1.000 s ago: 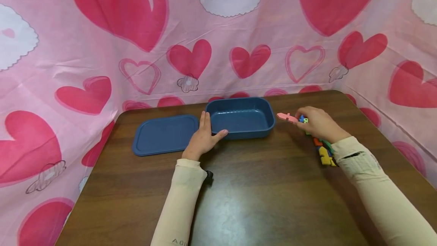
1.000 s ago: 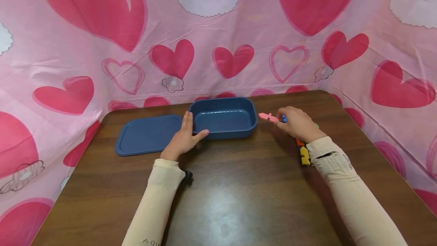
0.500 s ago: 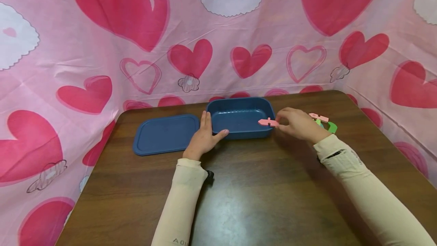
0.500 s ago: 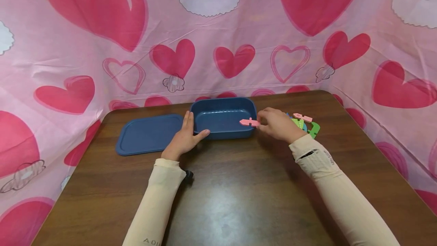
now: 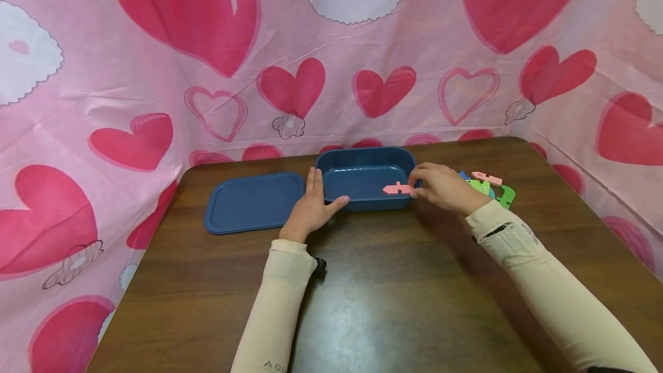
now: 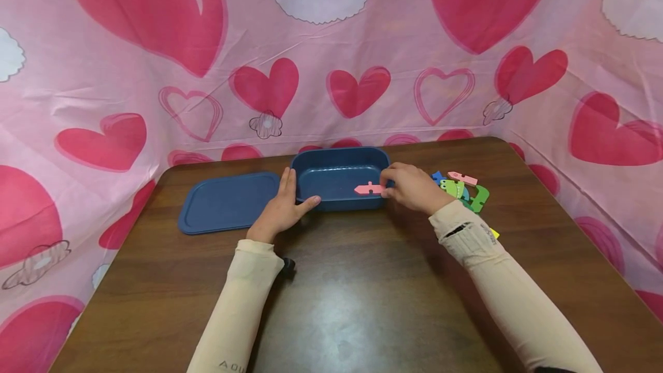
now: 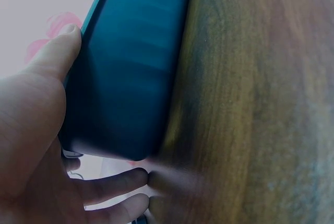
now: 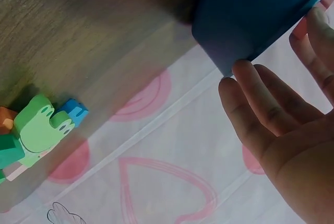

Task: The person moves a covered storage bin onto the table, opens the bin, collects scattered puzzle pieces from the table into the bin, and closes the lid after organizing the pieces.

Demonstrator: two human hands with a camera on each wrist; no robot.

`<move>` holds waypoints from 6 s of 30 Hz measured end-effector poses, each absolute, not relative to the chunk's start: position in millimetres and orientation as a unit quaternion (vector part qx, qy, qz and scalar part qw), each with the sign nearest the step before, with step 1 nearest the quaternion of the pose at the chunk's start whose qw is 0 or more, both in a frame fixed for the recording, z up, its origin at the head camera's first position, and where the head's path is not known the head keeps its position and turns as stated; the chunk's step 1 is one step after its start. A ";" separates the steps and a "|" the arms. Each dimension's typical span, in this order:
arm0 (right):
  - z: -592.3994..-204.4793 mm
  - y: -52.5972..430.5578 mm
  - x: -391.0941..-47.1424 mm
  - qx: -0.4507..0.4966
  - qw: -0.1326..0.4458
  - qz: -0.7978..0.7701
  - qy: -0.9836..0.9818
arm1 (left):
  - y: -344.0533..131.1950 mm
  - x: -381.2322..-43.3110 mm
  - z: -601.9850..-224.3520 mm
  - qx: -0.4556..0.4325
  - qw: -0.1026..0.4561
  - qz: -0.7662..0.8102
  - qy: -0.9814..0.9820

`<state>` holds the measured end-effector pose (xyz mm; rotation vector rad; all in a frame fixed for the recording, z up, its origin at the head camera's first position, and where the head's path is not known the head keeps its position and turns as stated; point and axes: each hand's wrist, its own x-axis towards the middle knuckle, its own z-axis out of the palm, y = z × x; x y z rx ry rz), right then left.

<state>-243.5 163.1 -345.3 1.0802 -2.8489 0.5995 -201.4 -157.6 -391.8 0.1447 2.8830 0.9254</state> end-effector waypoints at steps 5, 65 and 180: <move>-345.9 162.5 -245.5 0.363 0.030 0.200 -0.910 | -157.8 -201.3 -391.4 0.048 0.055 0.303 0.950; -360.3 278.0 -245.2 0.182 0.004 0.233 -0.955 | -161.8 -199.4 -394.8 0.038 0.046 0.316 0.947; -360.2 138.7 -331.2 0.270 0.021 0.113 -0.956 | -154.2 -197.8 -396.1 0.050 0.045 0.310 0.948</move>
